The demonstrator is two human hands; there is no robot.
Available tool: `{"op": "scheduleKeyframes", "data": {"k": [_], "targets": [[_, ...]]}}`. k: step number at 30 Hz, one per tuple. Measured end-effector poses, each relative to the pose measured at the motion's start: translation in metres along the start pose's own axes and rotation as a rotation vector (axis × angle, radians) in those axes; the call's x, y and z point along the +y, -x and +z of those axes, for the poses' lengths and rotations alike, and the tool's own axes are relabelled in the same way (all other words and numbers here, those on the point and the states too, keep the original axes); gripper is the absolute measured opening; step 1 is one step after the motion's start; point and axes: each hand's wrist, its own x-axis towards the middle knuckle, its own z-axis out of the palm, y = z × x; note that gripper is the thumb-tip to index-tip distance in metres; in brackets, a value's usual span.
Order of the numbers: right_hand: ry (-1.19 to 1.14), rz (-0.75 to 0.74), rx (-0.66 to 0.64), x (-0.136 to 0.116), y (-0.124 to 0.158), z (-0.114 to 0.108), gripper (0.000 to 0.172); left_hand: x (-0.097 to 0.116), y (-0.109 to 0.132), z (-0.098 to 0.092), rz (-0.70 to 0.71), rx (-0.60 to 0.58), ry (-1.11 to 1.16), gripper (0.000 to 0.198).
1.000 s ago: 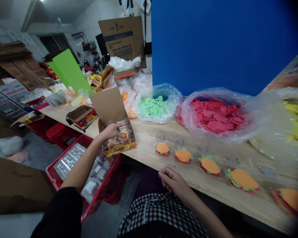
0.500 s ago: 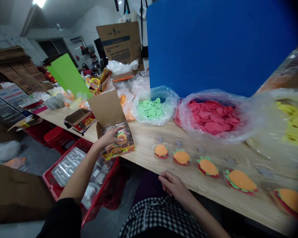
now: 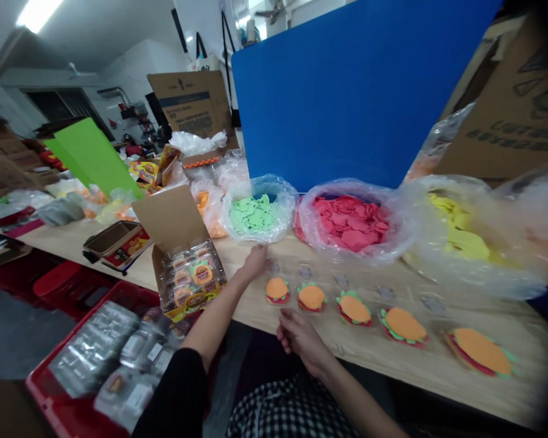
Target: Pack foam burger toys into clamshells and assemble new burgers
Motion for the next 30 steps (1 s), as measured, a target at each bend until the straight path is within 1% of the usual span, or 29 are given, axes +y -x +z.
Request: {"op": "scheduleKeyframes", "data": {"k": [3,6,9,13,16,18,20,24,26,28,29,30], "targets": [[-0.05,0.007,-0.003,-0.001,0.0,0.001,0.044,-0.011,-0.003,0.006,-0.054,-0.011,0.014,0.02],[-0.068,-0.006,-0.023,0.0,-0.001,0.002,0.042,-0.012,0.008,0.001,-0.048,0.0,0.054,0.02],[-0.069,-0.01,-0.023,0.001,-0.003,0.005,0.043,-0.002,0.029,-0.01,-0.009,-0.021,0.1,0.022],[-0.059,-0.024,-0.016,0.003,-0.006,0.007,0.042,0.017,0.064,-0.025,0.075,-0.103,0.247,0.02],[-0.036,-0.048,-0.018,0.005,-0.008,0.006,0.043,0.024,0.086,-0.029,0.071,-0.146,0.351,0.016],[-0.023,-0.055,-0.021,0.004,-0.009,0.005,0.042,0.023,0.093,-0.027,0.063,-0.165,0.36,0.016],[-0.017,-0.061,-0.016,0.002,-0.009,0.005,0.042,0.018,0.094,-0.023,0.06,-0.16,0.348,0.018],[0.005,-0.076,-0.025,0.0,-0.006,0.011,0.042,0.01,0.089,-0.012,0.053,-0.126,0.302,0.023],[0.011,-0.093,-0.036,0.005,-0.007,0.012,0.045,0.006,0.085,-0.007,0.07,-0.156,0.255,0.027],[0.008,-0.089,-0.002,0.014,-0.014,0.011,0.052,-0.001,0.079,-0.004,0.108,-0.233,0.183,0.03],[0.022,-0.051,0.0,0.018,-0.02,0.009,0.056,-0.005,0.075,-0.003,0.136,-0.237,0.134,0.033],[0.033,-0.046,-0.006,0.022,-0.026,0.008,0.058,-0.009,0.071,-0.003,0.152,-0.234,0.088,0.041]]}}
